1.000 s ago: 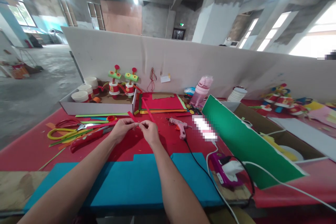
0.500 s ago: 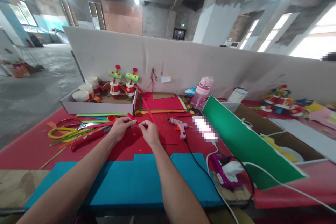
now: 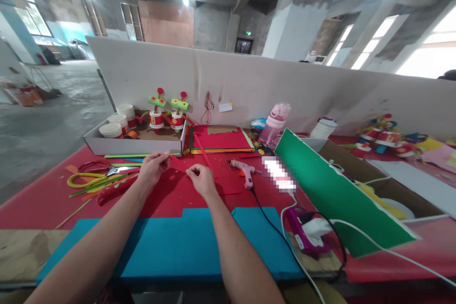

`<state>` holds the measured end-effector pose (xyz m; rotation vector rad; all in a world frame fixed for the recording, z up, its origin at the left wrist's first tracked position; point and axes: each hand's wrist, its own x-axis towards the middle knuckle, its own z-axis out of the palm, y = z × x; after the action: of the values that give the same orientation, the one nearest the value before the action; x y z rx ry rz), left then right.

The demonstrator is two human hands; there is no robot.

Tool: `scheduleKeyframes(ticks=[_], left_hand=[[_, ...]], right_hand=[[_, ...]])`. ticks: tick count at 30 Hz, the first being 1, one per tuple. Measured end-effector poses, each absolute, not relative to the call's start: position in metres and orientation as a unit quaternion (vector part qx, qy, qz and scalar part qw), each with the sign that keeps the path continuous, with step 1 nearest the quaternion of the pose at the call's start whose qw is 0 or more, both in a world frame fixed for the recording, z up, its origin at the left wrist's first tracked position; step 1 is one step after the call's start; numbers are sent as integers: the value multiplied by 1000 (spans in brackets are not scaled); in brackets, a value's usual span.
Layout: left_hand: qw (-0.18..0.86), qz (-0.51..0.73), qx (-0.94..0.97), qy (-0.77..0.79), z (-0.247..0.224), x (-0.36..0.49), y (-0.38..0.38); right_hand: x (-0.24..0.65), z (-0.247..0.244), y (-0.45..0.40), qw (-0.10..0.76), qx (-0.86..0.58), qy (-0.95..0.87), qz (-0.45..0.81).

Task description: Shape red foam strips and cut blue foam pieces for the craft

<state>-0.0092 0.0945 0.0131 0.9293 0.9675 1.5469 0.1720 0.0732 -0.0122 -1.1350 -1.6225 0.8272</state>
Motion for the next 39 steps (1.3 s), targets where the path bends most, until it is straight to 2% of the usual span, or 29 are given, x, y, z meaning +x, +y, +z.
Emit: scheduleKeyframes(ticks=[2, 5, 7, 11, 18, 23, 39], left_hand=[[536, 633, 398, 392, 15, -7, 92], [573, 545, 474, 387, 15, 6, 85], [557, 517, 520, 389, 12, 16, 82], [509, 554, 523, 400, 7, 21, 83], [508, 570, 487, 424, 10, 11, 87], [511, 572, 479, 427, 11, 12, 87], [498, 590, 462, 436, 7, 13, 89]], right_hand=[[172, -9, 72, 496, -467, -650, 337], [172, -4, 70, 518, -462, -643, 326], [171, -2, 69, 518, -457, -650, 318], [168, -1, 67, 509, -439, -666, 323], [167, -5, 67, 474, -461, -669, 339], [169, -11, 72, 483, -465, -632, 389], [169, 2, 64, 495, -496, -660, 271]])
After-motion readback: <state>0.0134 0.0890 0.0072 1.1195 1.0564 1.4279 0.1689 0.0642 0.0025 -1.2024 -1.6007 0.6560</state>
